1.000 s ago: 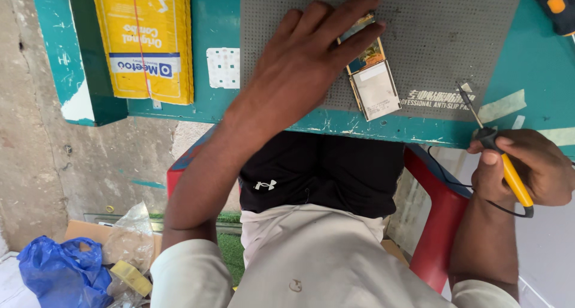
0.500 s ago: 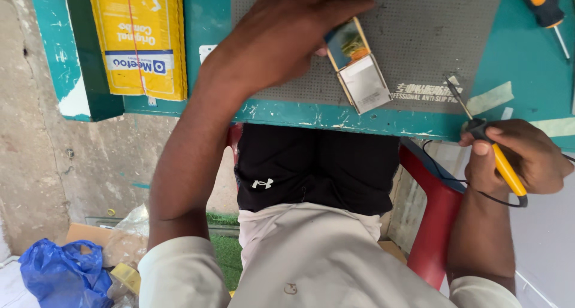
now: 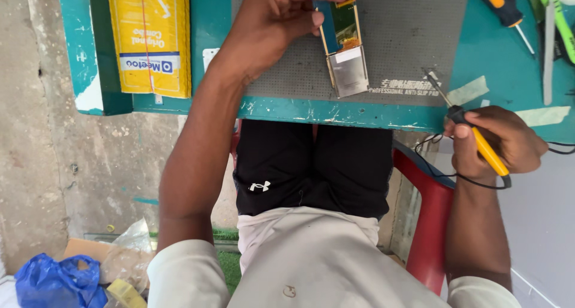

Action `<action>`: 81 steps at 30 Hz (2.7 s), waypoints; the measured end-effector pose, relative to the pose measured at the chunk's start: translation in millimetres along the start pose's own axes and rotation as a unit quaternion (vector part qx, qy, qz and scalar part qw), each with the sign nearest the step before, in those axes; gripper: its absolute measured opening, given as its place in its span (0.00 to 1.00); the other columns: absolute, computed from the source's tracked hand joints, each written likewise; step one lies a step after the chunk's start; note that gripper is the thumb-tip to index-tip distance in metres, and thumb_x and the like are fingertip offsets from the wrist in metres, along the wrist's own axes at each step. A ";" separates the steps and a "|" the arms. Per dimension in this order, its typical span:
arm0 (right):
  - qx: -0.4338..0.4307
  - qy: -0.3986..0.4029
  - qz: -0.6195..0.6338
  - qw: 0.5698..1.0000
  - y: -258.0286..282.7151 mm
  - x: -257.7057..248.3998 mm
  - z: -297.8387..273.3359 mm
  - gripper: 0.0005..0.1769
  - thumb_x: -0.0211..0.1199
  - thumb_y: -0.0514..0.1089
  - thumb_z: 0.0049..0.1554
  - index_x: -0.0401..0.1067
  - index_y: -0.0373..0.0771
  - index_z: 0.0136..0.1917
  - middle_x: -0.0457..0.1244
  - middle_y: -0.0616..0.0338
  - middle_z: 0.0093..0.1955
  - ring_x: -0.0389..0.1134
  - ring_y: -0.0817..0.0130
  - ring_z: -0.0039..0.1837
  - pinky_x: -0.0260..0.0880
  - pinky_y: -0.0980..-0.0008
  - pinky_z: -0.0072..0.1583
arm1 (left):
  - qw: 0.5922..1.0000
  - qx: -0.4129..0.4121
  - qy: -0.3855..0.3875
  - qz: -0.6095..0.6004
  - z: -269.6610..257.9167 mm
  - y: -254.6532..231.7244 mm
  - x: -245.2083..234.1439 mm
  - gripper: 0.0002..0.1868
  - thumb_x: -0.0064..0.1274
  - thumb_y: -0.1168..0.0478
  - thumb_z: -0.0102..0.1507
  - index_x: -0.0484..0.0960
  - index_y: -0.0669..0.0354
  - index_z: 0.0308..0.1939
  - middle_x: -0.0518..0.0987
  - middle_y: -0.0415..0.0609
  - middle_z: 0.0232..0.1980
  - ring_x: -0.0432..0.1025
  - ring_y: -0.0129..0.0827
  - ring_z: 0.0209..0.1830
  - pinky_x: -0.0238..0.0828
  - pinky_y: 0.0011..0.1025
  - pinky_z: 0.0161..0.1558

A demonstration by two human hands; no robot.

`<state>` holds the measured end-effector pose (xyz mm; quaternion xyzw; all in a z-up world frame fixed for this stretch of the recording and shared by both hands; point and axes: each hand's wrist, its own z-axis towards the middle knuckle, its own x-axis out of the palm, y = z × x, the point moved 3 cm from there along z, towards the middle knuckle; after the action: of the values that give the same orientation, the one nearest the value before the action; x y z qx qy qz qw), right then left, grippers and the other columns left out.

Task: The person uses a soldering iron to work on a small blue circuit board placed on a gray anti-slip mat. They repeatedly apply the soldering iron to various points on the board, repositioning the board and adjusting their grip throughout the process.

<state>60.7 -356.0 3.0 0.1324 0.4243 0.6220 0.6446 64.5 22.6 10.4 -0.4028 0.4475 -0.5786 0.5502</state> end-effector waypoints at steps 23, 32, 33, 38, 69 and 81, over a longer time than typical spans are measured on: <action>-0.009 0.004 -0.005 1.000 -5.6 -3.8 0.9 0.15 0.69 0.40 0.70 0.69 0.24 0.54 0.67 0.42 0.42 0.73 0.60 0.39 0.76 0.69 0.42 | 0.886 -0.012 0.163 0.435 -1.9 -3.0 37.7 0.87 0.84 0.35 0.32 0.41 0.54 0.81 0.44 0.62 0.84 0.37 0.56 0.84 0.38 0.58 0.80; 0.002 0.009 0.010 1.000 -5.3 -4.1 -2.0 0.15 0.70 0.40 0.71 0.69 0.25 0.56 0.68 0.41 0.43 0.74 0.59 0.41 0.78 0.68 0.45 | 0.879 -0.017 0.158 0.449 -4.6 -0.3 38.0 0.78 0.82 0.36 0.43 0.42 0.51 0.82 0.42 0.60 0.85 0.37 0.52 0.86 0.38 0.55 0.82; 0.002 0.011 0.008 1.000 -5.5 -4.5 -2.0 0.15 0.70 0.40 0.71 0.69 0.25 0.56 0.68 0.41 0.43 0.74 0.59 0.41 0.78 0.68 0.45 | 0.882 -0.015 0.163 0.442 -3.3 -1.6 36.2 0.77 0.82 0.36 0.44 0.43 0.52 0.82 0.43 0.61 0.85 0.37 0.53 0.86 0.38 0.55 0.82; -0.004 0.018 -0.005 1.000 -5.2 -5.2 -1.0 0.15 0.70 0.40 0.71 0.69 0.25 0.56 0.68 0.40 0.43 0.74 0.59 0.41 0.78 0.68 0.45 | 0.886 -0.021 0.198 0.419 5.9 -11.7 24.1 0.66 0.78 0.36 0.50 0.53 0.52 0.81 0.50 0.60 0.83 0.42 0.55 0.84 0.39 0.54 0.80; -0.008 0.015 -0.010 1.000 -8.9 -6.0 -4.8 0.13 0.69 0.36 0.71 0.69 0.23 0.56 0.67 0.41 0.42 0.74 0.59 0.41 0.77 0.68 0.45 | 0.876 -0.002 -0.004 0.482 30.3 -4.2 46.2 0.37 0.78 0.49 0.46 0.77 0.59 0.52 0.78 0.52 0.52 0.71 0.49 0.58 0.67 0.49 0.59; 0.041 0.007 0.101 0.994 -52.7 -18.1 -35.3 0.12 0.67 0.38 0.73 0.67 0.27 0.60 0.66 0.42 0.45 0.73 0.59 0.43 0.79 0.65 0.47 | 0.963 -0.095 -0.061 0.244 -14.1 -38.5 -21.5 0.15 0.65 0.58 0.65 0.83 0.55 0.54 0.86 0.46 0.49 0.84 0.31 0.47 0.80 0.31 0.50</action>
<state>74.4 -395.2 -48.3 0.1962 0.4382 0.6672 0.5695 41.9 44.9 44.1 -0.3664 0.5511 -0.3562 0.6597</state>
